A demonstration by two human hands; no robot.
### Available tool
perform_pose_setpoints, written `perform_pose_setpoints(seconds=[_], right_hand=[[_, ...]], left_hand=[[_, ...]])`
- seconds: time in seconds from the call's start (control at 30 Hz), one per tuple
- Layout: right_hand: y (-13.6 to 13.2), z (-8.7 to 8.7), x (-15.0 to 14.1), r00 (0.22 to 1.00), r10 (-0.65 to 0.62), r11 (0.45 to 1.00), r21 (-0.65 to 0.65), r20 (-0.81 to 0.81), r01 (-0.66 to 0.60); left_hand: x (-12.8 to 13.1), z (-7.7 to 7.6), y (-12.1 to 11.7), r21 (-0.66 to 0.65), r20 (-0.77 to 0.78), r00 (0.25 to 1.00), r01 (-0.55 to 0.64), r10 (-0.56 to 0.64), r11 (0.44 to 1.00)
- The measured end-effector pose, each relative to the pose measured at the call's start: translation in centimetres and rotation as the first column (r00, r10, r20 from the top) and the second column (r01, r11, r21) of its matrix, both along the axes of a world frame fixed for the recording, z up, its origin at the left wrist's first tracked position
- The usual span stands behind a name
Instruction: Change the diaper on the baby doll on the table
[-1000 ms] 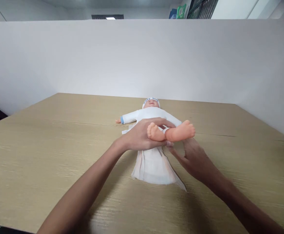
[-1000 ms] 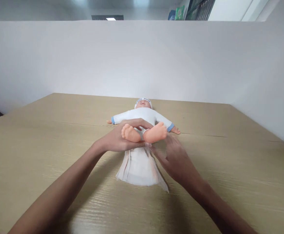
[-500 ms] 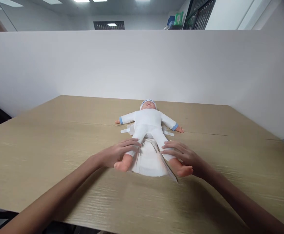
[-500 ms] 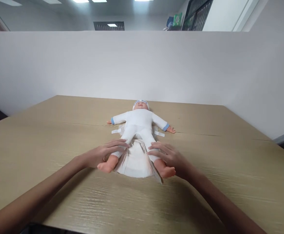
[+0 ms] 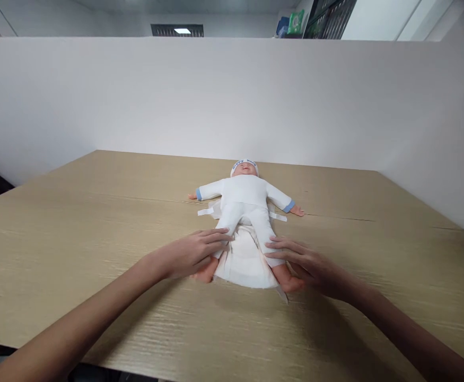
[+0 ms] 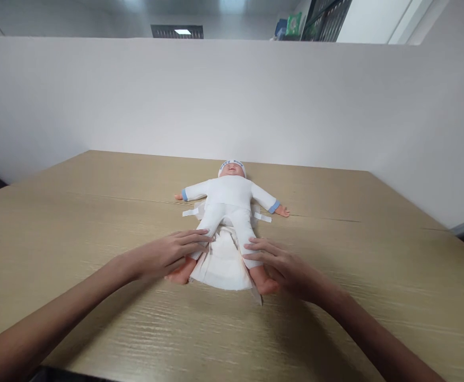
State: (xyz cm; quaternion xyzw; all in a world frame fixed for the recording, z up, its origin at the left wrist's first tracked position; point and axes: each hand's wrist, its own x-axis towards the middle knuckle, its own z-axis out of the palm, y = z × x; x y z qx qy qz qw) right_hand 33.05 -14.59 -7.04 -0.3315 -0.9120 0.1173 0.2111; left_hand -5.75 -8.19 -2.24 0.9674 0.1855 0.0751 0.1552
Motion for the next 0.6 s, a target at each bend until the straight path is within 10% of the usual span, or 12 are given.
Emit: perform_pose_setpoints(seconds=[0.37,0.6], right_hand=[[-2.5,-1.5,-5.1,0.955,-0.296,0.931,0.234,0.039,0.279],[6.9,2.9,-3.8,0.806,-0.483,0.872,-0.101,-0.341,0.479]], left_hand=[[3.3,-1.6,-2.5,0.12,0.005,0.966,-0.258,0.259,0.959],[5.3,2.3,6.1,-0.322,0.341,0.819,-0.359,0.462,0.876]])
